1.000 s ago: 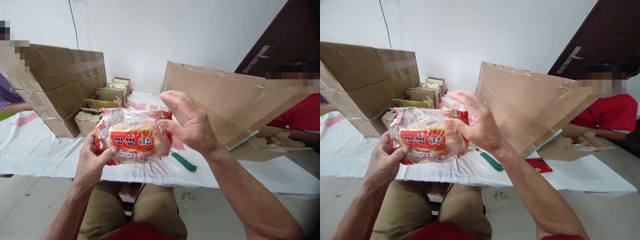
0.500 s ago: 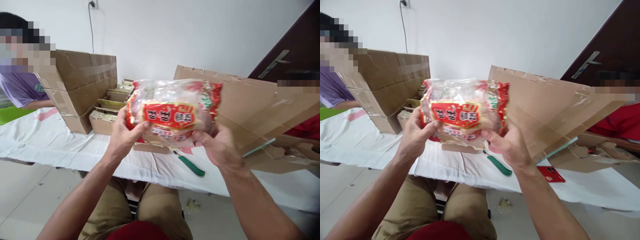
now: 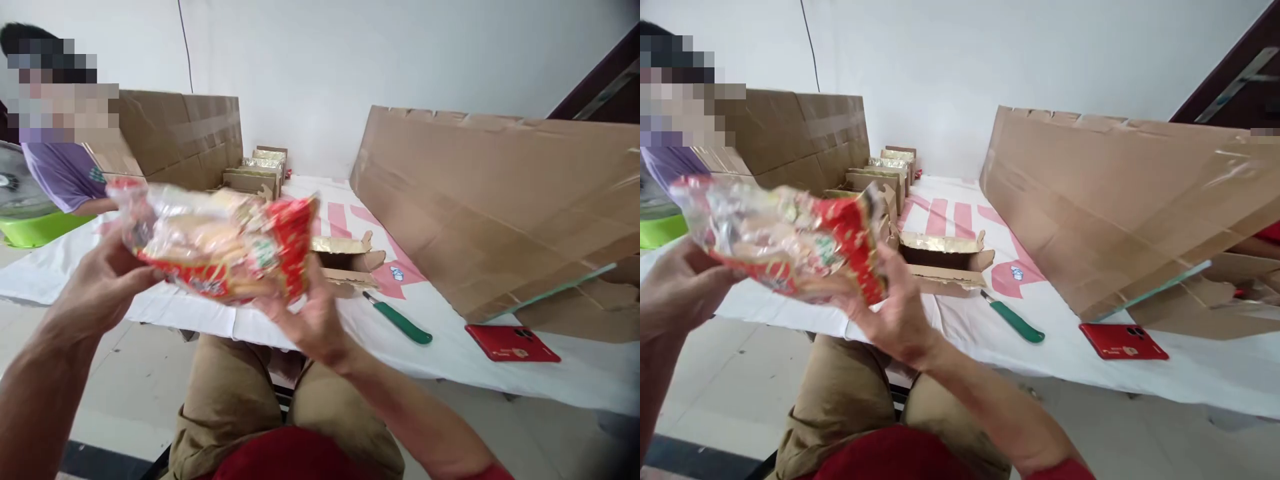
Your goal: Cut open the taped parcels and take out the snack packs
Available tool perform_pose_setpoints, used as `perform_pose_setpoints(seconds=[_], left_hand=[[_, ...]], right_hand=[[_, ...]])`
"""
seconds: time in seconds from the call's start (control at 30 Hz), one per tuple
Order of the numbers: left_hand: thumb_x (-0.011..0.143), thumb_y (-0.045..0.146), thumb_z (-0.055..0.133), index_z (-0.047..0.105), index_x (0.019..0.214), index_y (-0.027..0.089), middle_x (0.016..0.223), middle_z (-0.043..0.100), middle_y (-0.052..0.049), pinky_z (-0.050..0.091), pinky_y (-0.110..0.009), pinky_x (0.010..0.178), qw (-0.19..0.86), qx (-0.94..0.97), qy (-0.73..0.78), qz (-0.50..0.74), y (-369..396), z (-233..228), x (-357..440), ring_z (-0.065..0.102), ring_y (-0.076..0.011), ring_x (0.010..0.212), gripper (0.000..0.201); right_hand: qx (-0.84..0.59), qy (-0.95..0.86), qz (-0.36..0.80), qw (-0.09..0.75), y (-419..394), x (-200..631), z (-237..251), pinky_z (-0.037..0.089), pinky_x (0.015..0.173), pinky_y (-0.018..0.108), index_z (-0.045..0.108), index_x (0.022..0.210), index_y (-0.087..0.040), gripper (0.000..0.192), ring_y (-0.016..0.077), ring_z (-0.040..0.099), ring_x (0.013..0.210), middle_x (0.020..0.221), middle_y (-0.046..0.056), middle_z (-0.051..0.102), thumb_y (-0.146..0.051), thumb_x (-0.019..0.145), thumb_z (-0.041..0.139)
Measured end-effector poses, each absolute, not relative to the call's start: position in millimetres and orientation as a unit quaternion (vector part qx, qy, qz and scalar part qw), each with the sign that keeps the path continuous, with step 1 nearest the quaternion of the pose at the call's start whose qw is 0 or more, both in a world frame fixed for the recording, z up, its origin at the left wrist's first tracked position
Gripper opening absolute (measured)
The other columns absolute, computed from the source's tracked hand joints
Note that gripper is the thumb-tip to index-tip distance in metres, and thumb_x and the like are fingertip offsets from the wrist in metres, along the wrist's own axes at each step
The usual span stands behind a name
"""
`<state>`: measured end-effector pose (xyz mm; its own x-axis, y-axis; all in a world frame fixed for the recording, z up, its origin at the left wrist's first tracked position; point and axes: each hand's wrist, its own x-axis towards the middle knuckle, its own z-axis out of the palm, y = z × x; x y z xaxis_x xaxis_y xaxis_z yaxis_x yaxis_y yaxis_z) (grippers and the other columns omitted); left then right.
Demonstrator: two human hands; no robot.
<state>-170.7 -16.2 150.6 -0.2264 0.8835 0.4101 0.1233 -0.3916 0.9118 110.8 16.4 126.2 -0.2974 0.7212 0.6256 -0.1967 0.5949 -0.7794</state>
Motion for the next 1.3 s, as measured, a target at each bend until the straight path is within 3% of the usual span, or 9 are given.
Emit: perform_pose_setpoints(seconds=[0.1,0.2,0.3,0.4,0.53,0.83,1.03,1.17,1.3], left_hand=[[0.058,0.039,0.096,0.072,0.107,0.025,0.09,0.077,-0.003,0.063,-0.032,0.065,0.317,0.465,0.58,0.589,-29,98,-208,0.072,-0.0241,0.08,0.056],[0.051,0.044,0.096,0.068,0.108,0.021,0.092,0.077,-0.005,0.063,-0.037,0.069,0.358,0.421,0.63,0.546,-25,59,-219,0.072,-0.027,0.082,0.068],[0.052,0.044,0.092,0.065,0.1,0.018,0.079,0.071,-0.001,0.06,-0.035,0.068,0.378,0.411,0.641,0.527,-4,39,-216,0.07,-0.0233,0.076,0.061],[0.053,0.043,0.09,0.063,0.098,0.018,0.079,0.07,-0.001,0.059,-0.033,0.067,0.366,0.42,0.62,0.553,30,30,-217,0.067,-0.0204,0.073,0.059],[0.056,0.044,0.09,0.064,0.111,0.018,0.097,0.073,-0.004,0.059,-0.034,0.076,0.333,0.432,0.602,0.584,82,17,-223,0.069,-0.0205,0.084,0.066],[0.068,0.058,0.084,0.052,0.142,0.013,0.133,0.069,-0.021,0.052,-0.05,0.107,0.318,0.415,0.633,0.572,99,-30,-225,0.068,-0.0317,0.121,0.092],[0.066,0.064,0.081,0.051,0.144,0.011,0.125,0.07,-0.021,0.054,-0.054,0.102,0.253,0.445,0.685,0.518,92,-39,-224,0.069,-0.0336,0.111,0.099],[0.065,0.069,0.08,0.052,0.141,0.011,0.115,0.072,-0.018,0.057,-0.055,0.097,0.244,0.442,0.698,0.508,96,-43,-222,0.072,-0.0333,0.101,0.1],[0.065,0.068,0.081,0.049,0.144,0.013,0.131,0.066,-0.023,0.055,-0.057,0.104,0.229,0.425,0.693,0.535,94,-43,-217,0.069,-0.037,0.118,0.102]], right_hand=[[-0.247,-0.704,0.424,0.514,25,71,65,0.057,0.105,0.046,0.055,0.136,-0.024,0.064,0.0272,0.07,0.118,0.13,0.009,0.072,-0.032,0.08,0.084],[-0.32,-0.712,0.438,0.445,46,48,13,0.057,0.099,0.044,0.063,0.121,-0.022,0.05,0.0278,0.071,0.109,0.119,0.009,0.075,-0.025,0.076,0.082],[-0.359,-0.713,0.425,0.427,70,38,-16,0.057,0.099,0.043,0.066,0.112,-0.022,0.04,0.0276,0.071,0.108,0.115,0.007,0.076,-0.021,0.074,0.08],[-0.379,-0.706,0.408,0.437,97,32,-21,0.056,0.099,0.042,0.065,0.117,-0.023,0.042,0.0266,0.07,0.109,0.117,0.006,0.076,-0.023,0.077,0.077],[-0.424,-0.689,0.375,0.453,140,20,-22,0.054,0.101,0.043,0.063,0.119,-0.022,0.042,0.0271,0.068,0.111,0.12,0.008,0.074,-0.025,0.079,0.075],[-0.455,-0.692,0.368,0.423,160,23,-49,0.054,0.094,0.043,0.067,0.106,-0.021,0.032,0.0294,0.07,0.1,0.105,0.007,0.077,-0.033,0.078,0.075],[-0.446,-0.693,0.374,0.425,165,24,-51,0.056,0.093,0.043,0.069,0.107,-0.022,0.03,0.0293,0.072,0.097,0.101,0.006,0.079,-0.031,0.078,0.075],[-0.448,-0.678,0.359,0.459,160,22,-53,0.054,0.104,0.046,0.065,0.122,-0.022,0.047,0.0303,0.069,0.112,0.118,0.009,0.075,-0.028,0.077,0.075],[-0.458,-0.656,0.338,0.496,151,21,-59,0.047,0.115,0.051,0.051,0.143,-0.02,0.073,0.0335,0.058,0.134,0.142,0.017,0.062,-0.034,0.077,0.077]])
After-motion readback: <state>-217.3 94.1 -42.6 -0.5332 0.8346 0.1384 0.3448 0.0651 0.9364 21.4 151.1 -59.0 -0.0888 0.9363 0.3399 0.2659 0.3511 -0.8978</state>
